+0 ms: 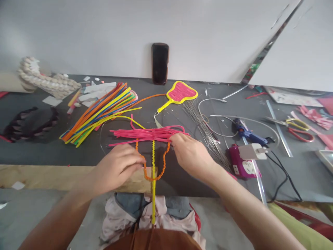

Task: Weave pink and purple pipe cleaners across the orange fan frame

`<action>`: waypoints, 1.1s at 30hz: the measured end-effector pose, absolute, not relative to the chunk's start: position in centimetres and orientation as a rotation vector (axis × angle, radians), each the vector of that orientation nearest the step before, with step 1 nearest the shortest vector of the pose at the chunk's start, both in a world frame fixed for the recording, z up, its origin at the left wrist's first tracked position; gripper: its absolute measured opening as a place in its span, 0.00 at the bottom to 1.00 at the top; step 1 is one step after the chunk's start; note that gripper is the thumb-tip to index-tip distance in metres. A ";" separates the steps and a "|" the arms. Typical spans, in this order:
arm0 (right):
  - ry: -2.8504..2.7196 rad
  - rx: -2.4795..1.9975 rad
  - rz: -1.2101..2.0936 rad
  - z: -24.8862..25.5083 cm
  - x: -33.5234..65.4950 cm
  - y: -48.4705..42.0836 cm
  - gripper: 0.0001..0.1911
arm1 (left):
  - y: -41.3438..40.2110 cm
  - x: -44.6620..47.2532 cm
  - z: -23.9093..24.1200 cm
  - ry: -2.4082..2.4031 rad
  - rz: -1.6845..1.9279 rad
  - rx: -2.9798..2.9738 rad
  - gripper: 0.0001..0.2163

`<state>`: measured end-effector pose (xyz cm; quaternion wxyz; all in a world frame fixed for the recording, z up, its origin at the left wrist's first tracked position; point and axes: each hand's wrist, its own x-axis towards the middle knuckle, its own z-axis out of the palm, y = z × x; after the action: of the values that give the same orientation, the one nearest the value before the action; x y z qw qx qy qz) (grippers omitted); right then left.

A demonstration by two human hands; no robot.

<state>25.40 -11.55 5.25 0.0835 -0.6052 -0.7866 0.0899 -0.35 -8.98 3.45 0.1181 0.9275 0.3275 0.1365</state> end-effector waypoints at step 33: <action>-2.518 -1.586 -0.107 0.5 21.1 -7.9 0.10 | -5.4 3.1 -0.1 1.350 0.349 2.884 0.09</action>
<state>21.08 -7.88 0.55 0.0816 -0.5308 -0.8428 -0.0358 3.06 -5.41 -0.05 -0.0309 0.8999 0.4211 0.1089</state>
